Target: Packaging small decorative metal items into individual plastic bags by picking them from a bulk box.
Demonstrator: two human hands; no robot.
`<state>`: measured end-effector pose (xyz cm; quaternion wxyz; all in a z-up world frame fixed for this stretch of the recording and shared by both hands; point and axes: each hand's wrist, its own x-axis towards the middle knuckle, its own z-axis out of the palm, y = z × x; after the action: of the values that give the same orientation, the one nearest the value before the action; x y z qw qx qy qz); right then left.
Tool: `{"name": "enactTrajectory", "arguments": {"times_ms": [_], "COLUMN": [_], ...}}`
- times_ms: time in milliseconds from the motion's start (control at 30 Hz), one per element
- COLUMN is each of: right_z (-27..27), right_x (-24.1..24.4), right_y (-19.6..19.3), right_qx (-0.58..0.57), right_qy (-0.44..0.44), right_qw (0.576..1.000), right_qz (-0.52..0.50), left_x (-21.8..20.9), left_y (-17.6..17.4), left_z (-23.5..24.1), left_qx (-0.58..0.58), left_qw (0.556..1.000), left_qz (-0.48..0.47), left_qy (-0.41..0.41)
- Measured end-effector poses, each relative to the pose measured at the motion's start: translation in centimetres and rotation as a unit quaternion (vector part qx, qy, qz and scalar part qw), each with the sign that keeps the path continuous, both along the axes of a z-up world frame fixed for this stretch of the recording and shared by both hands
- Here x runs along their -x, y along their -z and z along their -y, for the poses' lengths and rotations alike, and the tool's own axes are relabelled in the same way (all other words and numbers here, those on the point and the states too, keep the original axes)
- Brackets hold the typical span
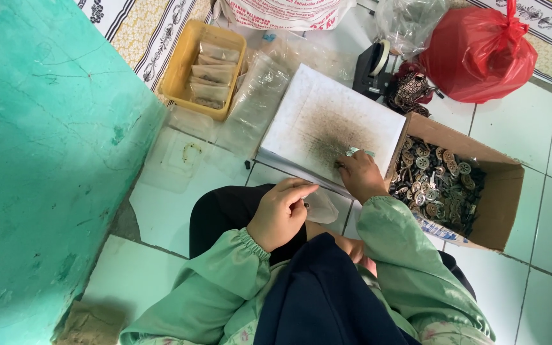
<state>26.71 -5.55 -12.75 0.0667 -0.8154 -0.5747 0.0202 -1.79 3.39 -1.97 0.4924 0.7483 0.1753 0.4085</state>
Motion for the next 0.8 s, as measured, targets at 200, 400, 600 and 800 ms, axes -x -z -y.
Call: {"name": "enactTrajectory", "arguments": {"times_ms": [200,400,600,800], "right_z": [-0.7,-0.2,2.0,4.0], "right_x": [-0.2,0.8,8.2,11.9], "right_y": [-0.1,-0.5,-10.8,-16.0], "right_qx": [0.032,-0.024,-0.319,-0.322], "right_qy": [0.021,0.075,-0.02,-0.162], "right_qw": [0.999,0.987,0.905,0.9], "right_qz": [-0.022,-0.143,-0.28,-0.246], "left_x": [0.1,0.1,-0.4,-1.7], "left_y": [0.0,0.3,0.4,0.6], "left_z": [0.1,0.8,1.1,1.8], "left_qx": [-0.005,-0.006,-0.014,-0.018], "left_qw": [1.0,1.0,0.999,0.998], "left_qz": [0.001,-0.018,-0.037,-0.052], "left_qy": [0.001,0.001,-0.005,0.0]}}
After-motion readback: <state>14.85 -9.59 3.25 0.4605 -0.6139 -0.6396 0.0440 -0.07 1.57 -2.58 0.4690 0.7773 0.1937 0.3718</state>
